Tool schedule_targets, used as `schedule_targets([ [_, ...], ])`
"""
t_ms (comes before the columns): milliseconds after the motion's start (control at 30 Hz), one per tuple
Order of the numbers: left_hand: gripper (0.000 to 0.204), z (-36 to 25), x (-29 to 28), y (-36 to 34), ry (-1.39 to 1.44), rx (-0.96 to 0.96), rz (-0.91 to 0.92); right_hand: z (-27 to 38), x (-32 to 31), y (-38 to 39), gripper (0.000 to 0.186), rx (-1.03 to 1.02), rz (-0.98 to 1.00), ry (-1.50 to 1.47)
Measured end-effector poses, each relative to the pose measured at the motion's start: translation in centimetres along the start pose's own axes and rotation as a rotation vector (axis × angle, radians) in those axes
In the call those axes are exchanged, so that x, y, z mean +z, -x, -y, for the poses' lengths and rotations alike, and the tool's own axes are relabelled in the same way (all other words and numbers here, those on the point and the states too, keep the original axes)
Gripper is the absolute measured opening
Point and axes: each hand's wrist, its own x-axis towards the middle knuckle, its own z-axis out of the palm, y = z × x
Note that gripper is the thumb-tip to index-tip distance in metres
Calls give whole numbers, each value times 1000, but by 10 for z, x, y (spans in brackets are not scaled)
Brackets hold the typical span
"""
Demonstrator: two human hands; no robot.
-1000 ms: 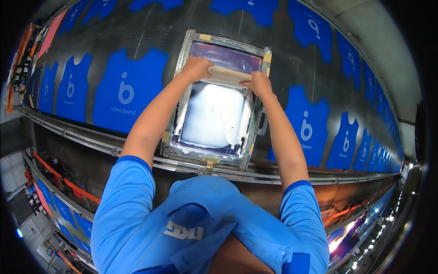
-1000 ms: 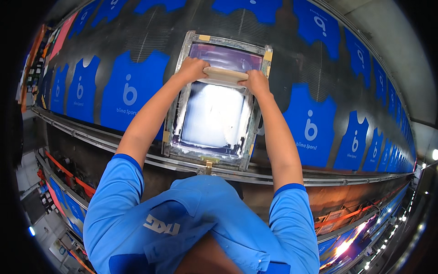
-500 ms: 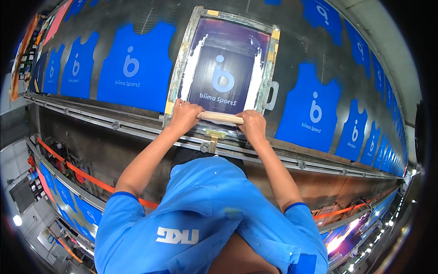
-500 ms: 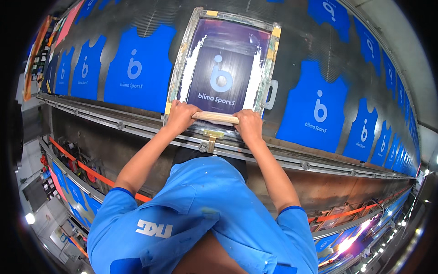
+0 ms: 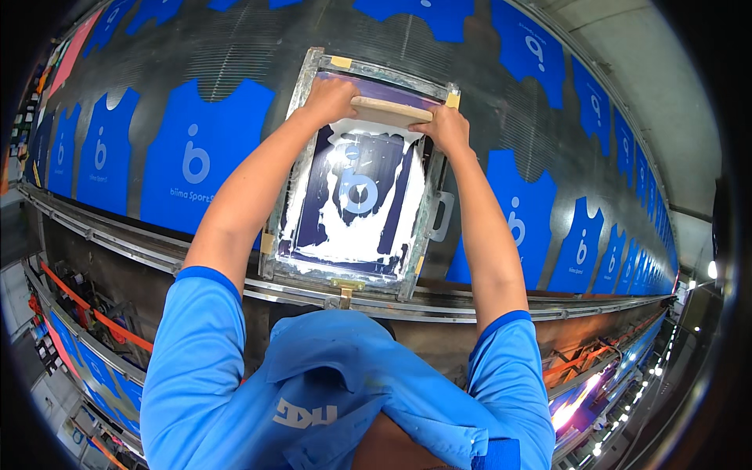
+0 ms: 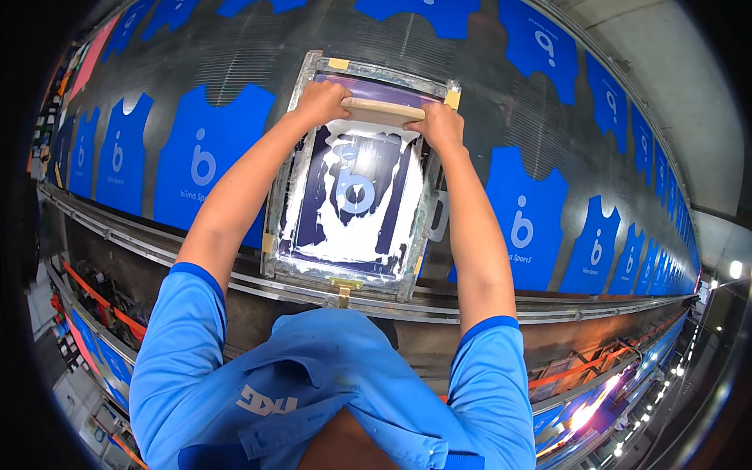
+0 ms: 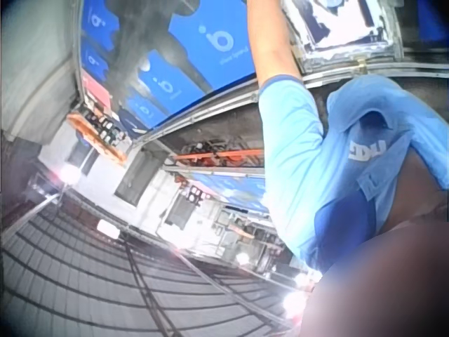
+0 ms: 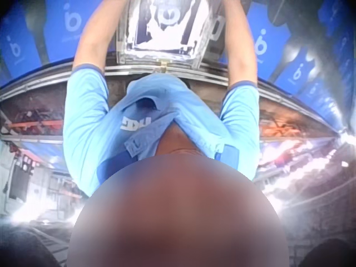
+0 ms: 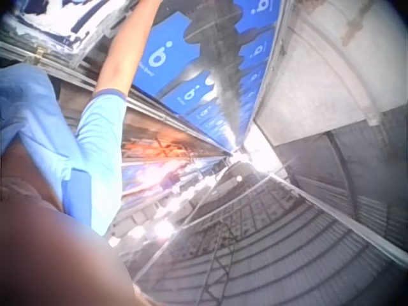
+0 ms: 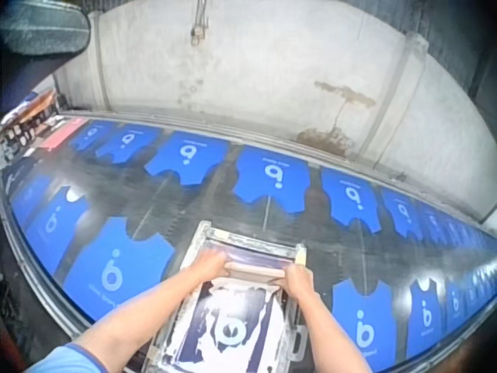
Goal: The person uses a squeegee to pull white ink across a screen-printing frame, repeatedly applying ink to blue t-shirts laid out on a long table. The person lifts the frame, repositions it, and continues printing the same logo across multiple shirts.
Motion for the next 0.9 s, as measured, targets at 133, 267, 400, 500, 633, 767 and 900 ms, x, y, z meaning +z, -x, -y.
schedule_targets([
  [133, 32, 4, 9, -5, -26, 22, -20, -5, 3, -6, 51, 14, 8, -18],
  [267, 29, -8, 13, 27, -34, 27, 42, -2, 16, 28, 47, 7, 62, -46],
  [400, 18, -33, 29, 103, -12, 10, 77, 5, 42, 97, 44, -26, 58, -70],
  [500, 10, -63, 35, 172, -11, -29, 111, 11, 62, 171, 32, -132, -55, -94],
  [633, 15, -79, 56, 247, -19, -9, 15, 27, 81, 239, 24, -197, -116, -168],
  [767, 14, -86, 82, 292, 42, 62, -77, 21, 105, 283, 23, -276, -144, -165],
  [900, 40, -89, 74, 271, -68, 236, -219, 19, 73, 273, 26, -308, -55, -247],
])
